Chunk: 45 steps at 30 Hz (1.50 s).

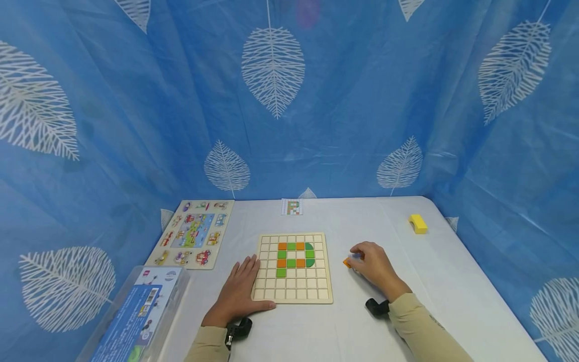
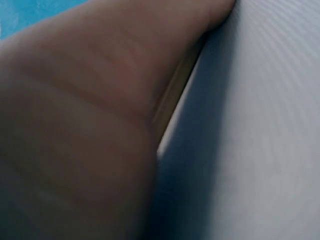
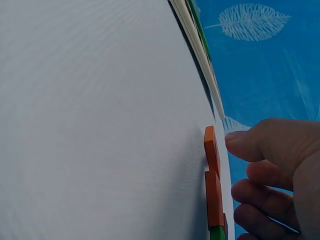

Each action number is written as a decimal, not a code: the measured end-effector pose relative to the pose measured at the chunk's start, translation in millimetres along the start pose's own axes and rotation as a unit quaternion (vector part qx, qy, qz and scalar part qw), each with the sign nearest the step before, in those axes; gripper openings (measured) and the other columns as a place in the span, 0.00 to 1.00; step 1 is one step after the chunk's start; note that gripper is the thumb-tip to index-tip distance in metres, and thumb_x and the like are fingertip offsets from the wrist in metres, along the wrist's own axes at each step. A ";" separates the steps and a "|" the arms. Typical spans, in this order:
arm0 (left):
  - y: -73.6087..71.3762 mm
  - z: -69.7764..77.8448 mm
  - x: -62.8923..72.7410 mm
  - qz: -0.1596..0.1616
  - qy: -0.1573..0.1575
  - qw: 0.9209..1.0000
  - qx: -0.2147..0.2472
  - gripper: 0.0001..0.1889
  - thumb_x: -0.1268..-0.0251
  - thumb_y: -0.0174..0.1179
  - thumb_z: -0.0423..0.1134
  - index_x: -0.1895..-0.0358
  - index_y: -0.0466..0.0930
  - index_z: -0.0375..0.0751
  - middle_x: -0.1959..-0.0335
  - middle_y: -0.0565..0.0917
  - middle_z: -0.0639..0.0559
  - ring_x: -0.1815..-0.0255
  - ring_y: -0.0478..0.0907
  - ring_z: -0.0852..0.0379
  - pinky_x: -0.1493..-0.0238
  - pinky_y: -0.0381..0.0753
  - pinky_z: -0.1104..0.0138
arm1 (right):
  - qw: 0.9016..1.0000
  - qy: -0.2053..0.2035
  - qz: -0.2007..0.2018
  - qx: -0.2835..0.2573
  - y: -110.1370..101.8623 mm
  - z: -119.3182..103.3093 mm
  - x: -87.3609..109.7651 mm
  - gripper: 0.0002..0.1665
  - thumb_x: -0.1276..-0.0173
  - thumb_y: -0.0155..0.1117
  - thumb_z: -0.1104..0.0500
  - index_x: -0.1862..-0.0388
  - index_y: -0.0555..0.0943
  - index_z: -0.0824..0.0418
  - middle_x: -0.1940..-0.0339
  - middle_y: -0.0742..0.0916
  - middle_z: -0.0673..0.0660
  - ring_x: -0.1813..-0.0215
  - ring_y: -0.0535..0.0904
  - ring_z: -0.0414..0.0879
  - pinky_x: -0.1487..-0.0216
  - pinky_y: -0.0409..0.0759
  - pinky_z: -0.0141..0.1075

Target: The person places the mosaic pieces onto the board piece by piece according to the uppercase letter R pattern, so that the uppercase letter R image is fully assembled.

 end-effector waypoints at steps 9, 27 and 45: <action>0.6 -1.2 -0.3 0.005 0.006 1.000 -0.004 0.72 0.56 0.62 0.87 0.17 0.58 0.33 0.17 0.59 0.40 0.16 0.51 0.42 0.18 0.46 0.46 | 1.000 -0.012 -0.006 -0.005 0.4 -4.8 0.4 0.14 0.44 0.86 0.64 0.60 0.90 0.64 0.65 0.87 0.52 0.64 0.78 0.45 0.62 0.81 0.44; -0.8 -0.1 -0.2 0.000 -0.001 1.000 -0.005 0.71 0.57 0.63 0.86 0.17 0.60 0.34 0.17 0.59 0.40 0.16 0.51 0.41 0.18 0.46 0.45 | 0.998 0.023 -0.056 -0.001 7.3 -6.9 0.5 0.10 0.43 0.85 0.65 0.67 0.90 0.57 0.65 0.86 0.47 0.60 0.80 0.44 0.55 0.84 0.45; -1.9 1.2 1.1 0.003 0.000 1.000 0.000 0.71 0.57 0.63 0.86 0.18 0.60 0.33 0.17 0.60 0.40 0.16 0.52 0.41 0.18 0.47 0.46 | 0.999 -0.001 -0.037 -0.013 10.6 -14.1 2.4 0.13 0.45 0.82 0.71 0.71 0.87 0.57 0.69 0.83 0.47 0.67 0.77 0.41 0.65 0.80 0.39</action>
Point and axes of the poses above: each hand's wrist, its own x-axis away from the middle knuckle, its own y-axis out of the palm, z = x × y, the point moved 5 cm from there along -x, towards the middle knuckle
